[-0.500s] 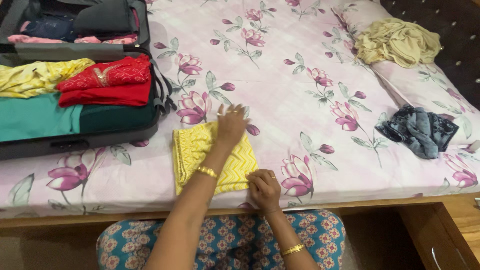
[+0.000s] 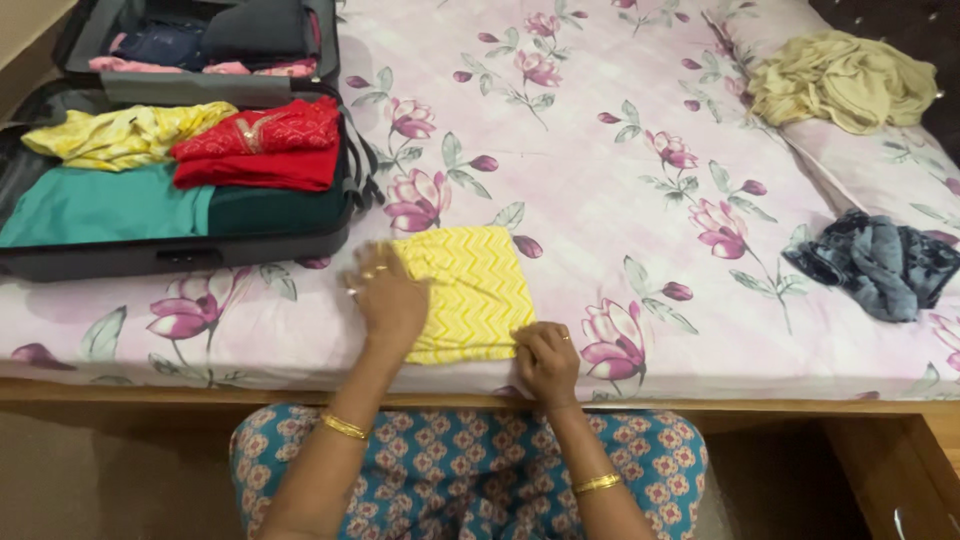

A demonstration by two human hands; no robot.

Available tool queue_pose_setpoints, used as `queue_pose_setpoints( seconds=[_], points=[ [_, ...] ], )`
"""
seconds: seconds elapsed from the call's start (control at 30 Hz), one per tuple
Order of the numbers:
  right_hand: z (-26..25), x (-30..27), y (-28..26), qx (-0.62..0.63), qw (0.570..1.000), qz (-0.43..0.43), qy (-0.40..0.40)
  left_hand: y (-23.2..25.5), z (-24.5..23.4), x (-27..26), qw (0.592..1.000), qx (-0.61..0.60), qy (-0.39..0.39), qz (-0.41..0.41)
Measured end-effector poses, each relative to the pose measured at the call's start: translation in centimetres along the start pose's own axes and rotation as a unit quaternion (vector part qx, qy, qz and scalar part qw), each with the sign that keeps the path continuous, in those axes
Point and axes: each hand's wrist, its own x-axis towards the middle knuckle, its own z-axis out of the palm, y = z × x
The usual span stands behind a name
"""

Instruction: The person folds a yellow garment and a floral patterned dress on a bed, places them inside an open suitcase, and secures the contents by buckling the internal straps.

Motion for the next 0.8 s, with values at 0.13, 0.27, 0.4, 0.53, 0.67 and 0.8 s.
queue_pose_setpoints(
  seconds=[0.13,0.27,0.4,0.53,0.67,0.8],
  points=[
    [-0.1,-0.8,1.6,0.068,0.993,0.089,-0.040,-4.2,1.6,1.6,0.963,-0.227,-0.097,-0.105],
    [-0.4,-0.9,4.4,0.282,0.919,0.264,-0.082,-5.7,3.0,3.8,0.795,-0.559,-0.203,-0.115],
    [0.3,-1.3,5.9,0.345,0.877,0.327,-0.070,-4.7,3.8,5.5,0.576,-0.750,-0.290,-0.148],
    [0.9,-1.7,7.1,0.376,0.858,0.345,-0.060,-3.1,3.5,8.9,0.633,-0.707,-0.294,-0.114],
    [1.4,-2.3,7.8,0.350,0.868,0.345,-0.068,-1.2,-2.9,14.7,0.750,-0.635,-0.185,-0.008],
    [1.5,-2.6,7.9,0.364,0.860,0.352,-0.062,0.6,-10.7,18.2,0.920,-0.335,0.028,0.203]
  ],
)
